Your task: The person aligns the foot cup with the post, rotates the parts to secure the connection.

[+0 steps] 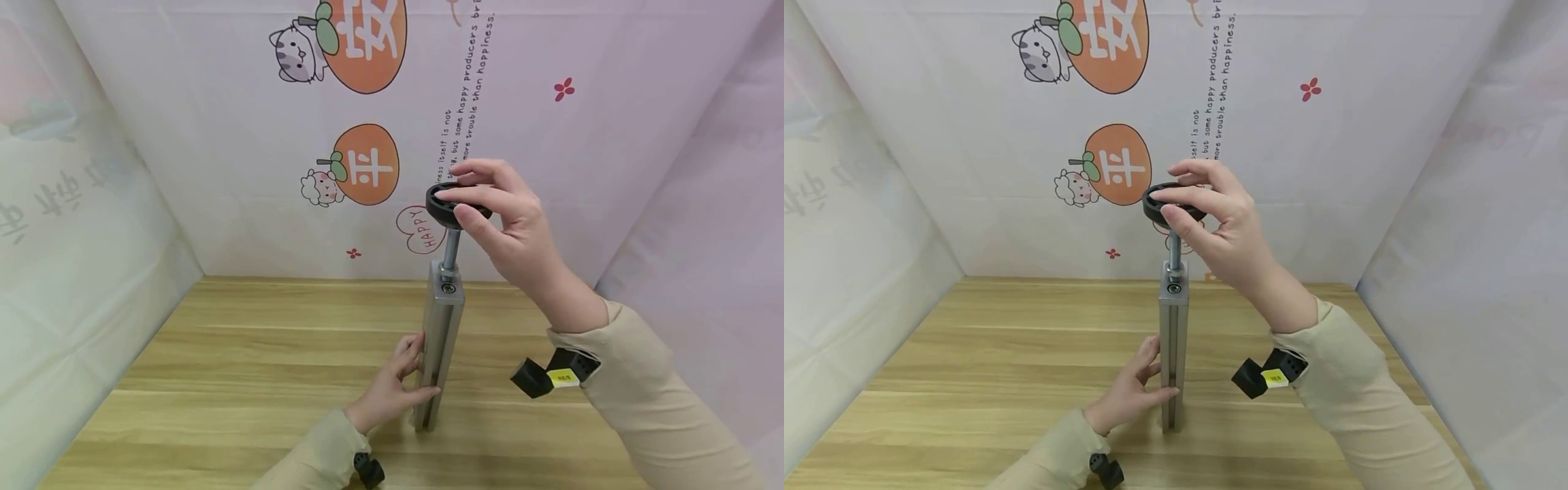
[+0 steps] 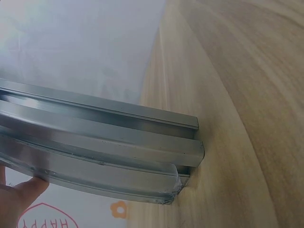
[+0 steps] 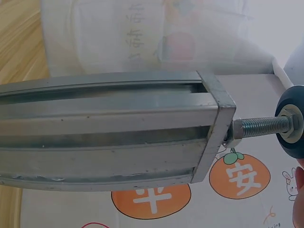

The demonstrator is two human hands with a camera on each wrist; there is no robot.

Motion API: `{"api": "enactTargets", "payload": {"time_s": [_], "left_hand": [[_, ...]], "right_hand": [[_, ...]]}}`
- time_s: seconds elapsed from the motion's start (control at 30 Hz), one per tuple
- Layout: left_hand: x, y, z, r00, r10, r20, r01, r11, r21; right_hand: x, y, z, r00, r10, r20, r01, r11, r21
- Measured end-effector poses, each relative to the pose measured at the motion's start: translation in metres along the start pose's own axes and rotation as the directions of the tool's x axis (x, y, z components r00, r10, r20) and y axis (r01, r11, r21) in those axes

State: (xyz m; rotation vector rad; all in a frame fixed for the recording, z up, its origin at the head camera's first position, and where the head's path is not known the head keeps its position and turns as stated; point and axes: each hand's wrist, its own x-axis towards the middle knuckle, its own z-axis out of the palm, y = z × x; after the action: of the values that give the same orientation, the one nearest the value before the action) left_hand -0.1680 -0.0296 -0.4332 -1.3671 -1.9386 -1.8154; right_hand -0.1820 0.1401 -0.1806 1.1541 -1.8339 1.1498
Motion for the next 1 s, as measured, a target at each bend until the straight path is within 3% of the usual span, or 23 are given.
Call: {"api": "enactTargets", "payload": {"time_s": [0.13,0.27,0.33,0.4,0.5,0.63,0.73,0.77,0.87,1.0], "left_hand": [[0.0,0.0,0.0,1.0,0.021,0.001,-0.021,1.0,0.013],[-0.001,0.001,0.0,1.0,0.008,0.001,-0.008,1.0,0.015],[-0.001,0.001,0.0,1.0,-0.018,0.0,0.018,1.0,0.009],[-0.001,0.002,0.0,0.999,-0.045,0.0,0.045,0.999,0.0],[-0.002,0.003,-0.001,0.997,-0.073,0.002,0.073,0.997,-0.002],[-0.002,0.003,-0.001,0.997,-0.076,0.006,0.076,0.997,0.002],[-0.002,0.002,-0.001,0.998,-0.067,0.006,0.067,0.998,0.004],[-0.002,0.002,-0.001,0.998,-0.064,0.006,0.064,0.998,0.005],[-0.002,0.001,0.0,0.999,-0.05,0.006,0.05,0.999,0.011],[-0.002,-0.001,0.0,0.999,-0.037,0.006,0.037,0.999,0.023]], "right_hand": [[0.0,0.002,-0.004,0.999,0.01,0.046,-0.01,1.0,0.011],[0.001,0.008,-0.01,0.993,0.04,0.114,-0.054,0.991,0.124],[0.003,0.013,-0.012,0.986,0.05,0.16,-0.085,0.97,0.226],[0.005,0.018,-0.014,0.976,0.049,0.213,-0.126,0.923,0.365],[0.007,0.026,-0.012,0.961,0.003,0.277,-0.174,0.784,0.596],[0.009,0.036,-0.005,0.94,-0.085,0.331,-0.248,0.5,0.83],[0.009,0.041,0.002,0.932,-0.125,0.342,-0.296,0.285,0.912],[0.01,0.042,0.005,0.932,-0.138,0.336,-0.299,0.232,0.926],[0.011,0.041,0.012,0.936,-0.171,0.308,-0.293,0.105,0.95],[0.012,0.038,0.019,0.943,-0.182,0.277,-0.284,-0.008,0.959]]}}
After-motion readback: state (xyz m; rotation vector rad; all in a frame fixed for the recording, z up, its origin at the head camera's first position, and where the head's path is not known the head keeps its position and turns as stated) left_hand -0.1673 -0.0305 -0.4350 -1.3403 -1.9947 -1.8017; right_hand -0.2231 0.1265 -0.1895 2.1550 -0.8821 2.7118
